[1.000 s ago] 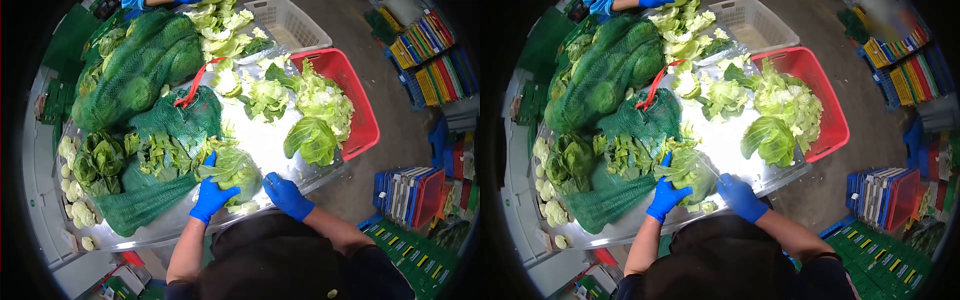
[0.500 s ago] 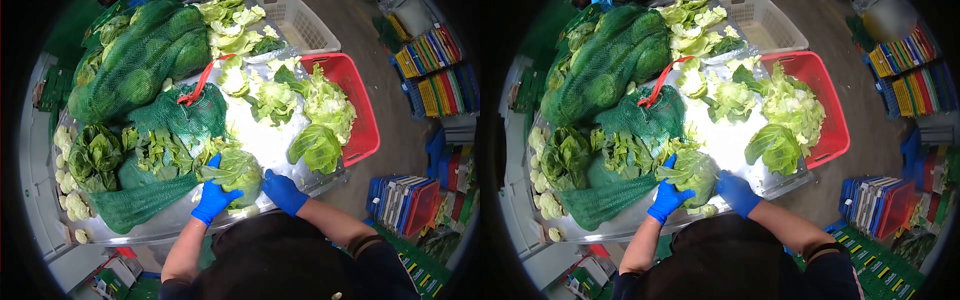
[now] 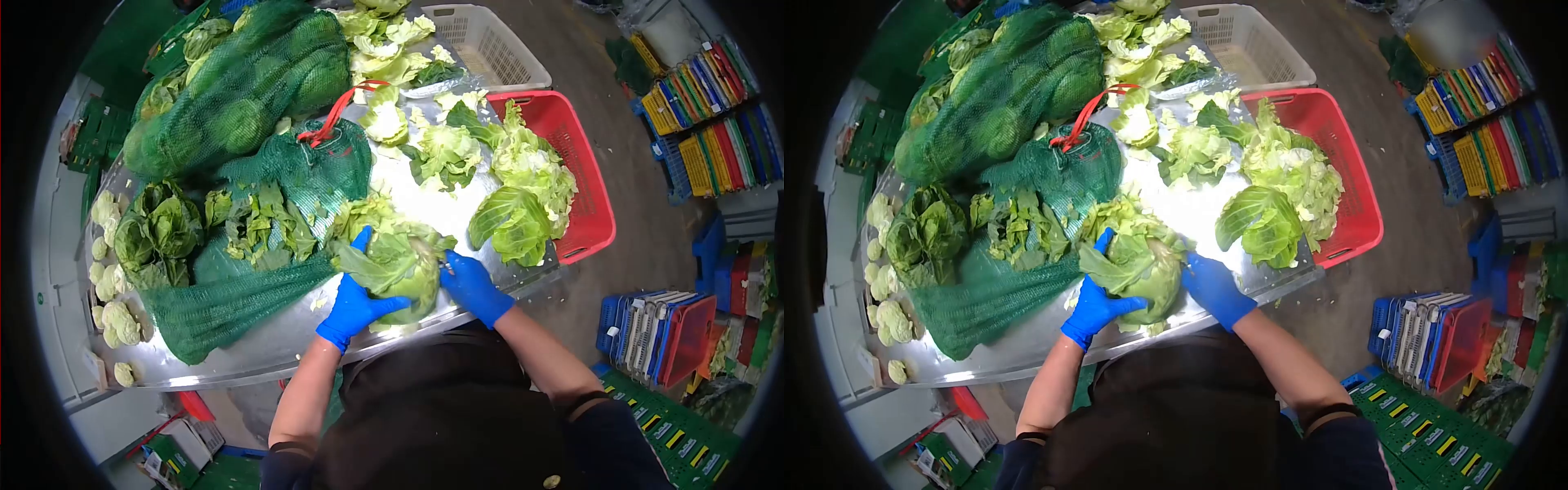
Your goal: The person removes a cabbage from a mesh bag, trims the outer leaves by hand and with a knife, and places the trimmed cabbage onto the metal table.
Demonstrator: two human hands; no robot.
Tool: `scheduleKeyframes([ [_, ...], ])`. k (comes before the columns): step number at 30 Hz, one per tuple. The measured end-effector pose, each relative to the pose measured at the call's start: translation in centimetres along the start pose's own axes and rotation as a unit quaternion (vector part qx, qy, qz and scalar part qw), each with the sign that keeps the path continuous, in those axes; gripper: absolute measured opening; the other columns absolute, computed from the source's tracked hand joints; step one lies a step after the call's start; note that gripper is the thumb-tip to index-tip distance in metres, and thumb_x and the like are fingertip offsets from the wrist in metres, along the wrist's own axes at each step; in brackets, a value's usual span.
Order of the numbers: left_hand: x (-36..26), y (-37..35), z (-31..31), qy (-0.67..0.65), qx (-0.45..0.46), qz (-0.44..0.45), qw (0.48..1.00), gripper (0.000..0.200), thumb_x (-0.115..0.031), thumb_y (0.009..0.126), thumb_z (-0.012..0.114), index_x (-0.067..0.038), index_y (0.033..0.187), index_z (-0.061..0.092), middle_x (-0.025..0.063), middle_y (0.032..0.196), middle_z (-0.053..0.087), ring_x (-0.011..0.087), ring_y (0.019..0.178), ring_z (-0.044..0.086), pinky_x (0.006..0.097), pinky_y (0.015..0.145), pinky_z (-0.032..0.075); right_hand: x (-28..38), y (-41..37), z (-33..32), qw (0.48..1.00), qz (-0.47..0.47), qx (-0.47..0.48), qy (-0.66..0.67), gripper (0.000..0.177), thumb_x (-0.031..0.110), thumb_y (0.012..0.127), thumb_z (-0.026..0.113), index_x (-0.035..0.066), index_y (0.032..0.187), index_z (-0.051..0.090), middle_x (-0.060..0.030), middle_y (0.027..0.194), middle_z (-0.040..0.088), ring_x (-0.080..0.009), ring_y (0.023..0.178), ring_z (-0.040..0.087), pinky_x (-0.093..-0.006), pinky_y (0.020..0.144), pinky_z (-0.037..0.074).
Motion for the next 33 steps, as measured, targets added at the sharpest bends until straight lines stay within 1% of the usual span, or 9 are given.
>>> scheduleKeyframes([
  [6, -0.9, 1.5, 3.3, -0.050, -0.123, -0.123, 0.984, 0.109, -0.021, 0.063, 0.087, -0.002, 0.146, 0.019, 0.0175, 0.144, 0.031, 0.0257, 0.131, 0.035, 0.0363, 0.107, 0.032, 3.8, -2.4, -3.1, 0.990, -0.052, -0.104, -0.076, 0.026, 0.021, 0.085, 0.059, 0.004, 0.104, 0.061, -0.0191, 0.070, 0.059, -0.0362, 0.062, 0.059, -0.0439, 0.058, 0.047],
  [10, -0.2, 0.7, 1.7, 0.243, -0.233, -0.001, 0.942, 0.096, -0.011, 0.064, 0.085, 0.001, 0.141, 0.030, 0.0133, 0.129, 0.049, 0.0226, 0.117, 0.050, 0.0333, 0.099, 0.041, -1.5, 0.3, -4.2, 0.988, 0.071, -0.137, 0.013, 0.026, 0.026, 0.086, 0.060, 0.004, 0.099, 0.061, -0.0203, 0.076, 0.063, -0.0360, 0.070, 0.062, -0.0414, 0.064, 0.048],
  [14, 0.9, -1.4, -1.1, -0.072, -0.151, -0.222, 0.961, 0.073, -0.008, 0.064, 0.083, 0.000, 0.128, 0.047, 0.0114, 0.116, 0.058, 0.0207, 0.105, 0.058, 0.0320, 0.090, 0.047, -7.1, 3.1, -5.3, 0.983, 0.111, -0.126, 0.073, 0.036, 0.028, 0.087, 0.060, -0.001, 0.109, 0.057, -0.0198, 0.078, 0.064, -0.0317, 0.071, 0.061, -0.0402, 0.068, 0.049],
  [18, 3.4, -1.5, -1.1, -0.142, -0.152, -0.185, 0.960, 0.064, -0.007, 0.066, 0.081, 0.000, 0.122, 0.052, 0.0097, 0.110, 0.061, 0.0185, 0.098, 0.061, 0.0308, 0.086, 0.050, -11.3, 5.8, -11.6, 0.959, 0.096, -0.266, 0.007, 0.029, 0.025, 0.088, 0.058, -0.002, 0.098, 0.058, -0.0202, 0.075, 0.063, -0.0334, 0.068, 0.062, -0.0442, 0.065, 0.049],
  [20, 3.5, -0.7, -0.5, -0.101, -0.192, -0.149, 0.965, 0.062, -0.005, 0.067, 0.080, 0.000, 0.122, 0.052, 0.0093, 0.108, 0.062, 0.0182, 0.098, 0.060, 0.0316, 0.087, 0.050, -9.1, 4.4, -16.0, 0.917, 0.094, -0.256, -0.291, 0.026, 0.025, 0.089, 0.058, -0.001, 0.093, 0.057, -0.0228, 0.082, 0.064, -0.0342, 0.075, 0.064, -0.0460, 0.067, 0.050],
  [23, 2.9, 1.7, -0.4, -0.202, -0.200, -0.134, 0.949, 0.051, -0.007, 0.074, 0.075, -0.002, 0.120, 0.054, 0.0081, 0.106, 0.062, 0.0167, 0.097, 0.060, 0.0302, 0.086, 0.050, 3.0, 0.0, -16.3, 0.955, 0.173, -0.214, -0.110, 0.032, 0.027, 0.087, 0.062, 0.001, 0.104, 0.059, -0.0251, 0.101, 0.063, -0.0340, 0.093, 0.064, -0.0440, 0.079, 0.050],
  [25, 3.7, 3.2, -0.9, -0.324, -0.183, -0.153, 0.915, 0.040, -0.018, 0.083, 0.067, -0.001, 0.118, 0.055, 0.0083, 0.104, 0.062, 0.0167, 0.095, 0.059, 0.0286, 0.085, 0.048, 3.1, -0.3, -11.2, 0.973, -0.046, -0.225, -0.037, 0.045, 0.030, 0.084, 0.067, 0.006, 0.121, 0.057, -0.0237, 0.119, 0.058, -0.0324, 0.109, 0.059, -0.0416, 0.090, 0.047],
  [27, 2.6, 2.9, -1.6, -0.170, -0.216, -0.280, 0.920, 0.049, -0.028, 0.084, 0.068, -0.001, 0.122, 0.054, 0.0099, 0.108, 0.062, 0.0204, 0.095, 0.061, 0.0296, 0.081, 0.047, 5.2, 0.4, -8.1, 0.972, -0.172, -0.136, -0.088, 0.072, 0.037, 0.078, 0.074, 0.011, 0.139, 0.043, -0.0196, 0.126, 0.056, -0.0314, 0.116, 0.056, -0.0389, 0.095, 0.045],
  [33, 0.5, -2.0, -1.6, 0.339, -0.074, -0.246, 0.905, 0.071, -0.034, 0.076, 0.077, 0.001, 0.130, 0.048, 0.0197, 0.116, 0.062, 0.0252, 0.108, 0.060, 0.0353, 0.091, 0.046, 2.7, 3.6, -10.1, 0.996, -0.010, -0.081, -0.034, 0.088, 0.054, 0.071, 0.074, 0.010, 0.140, 0.041, -0.0240, 0.126, 0.055, -0.0339, 0.110, 0.058, -0.0409, 0.090, 0.047],
])
Point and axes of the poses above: each hand's wrist, its own y-axis towards the middle knuckle, its own z-axis out of the palm, x = y × z, the point moved 3 cm from there along y, towards the middle knuckle
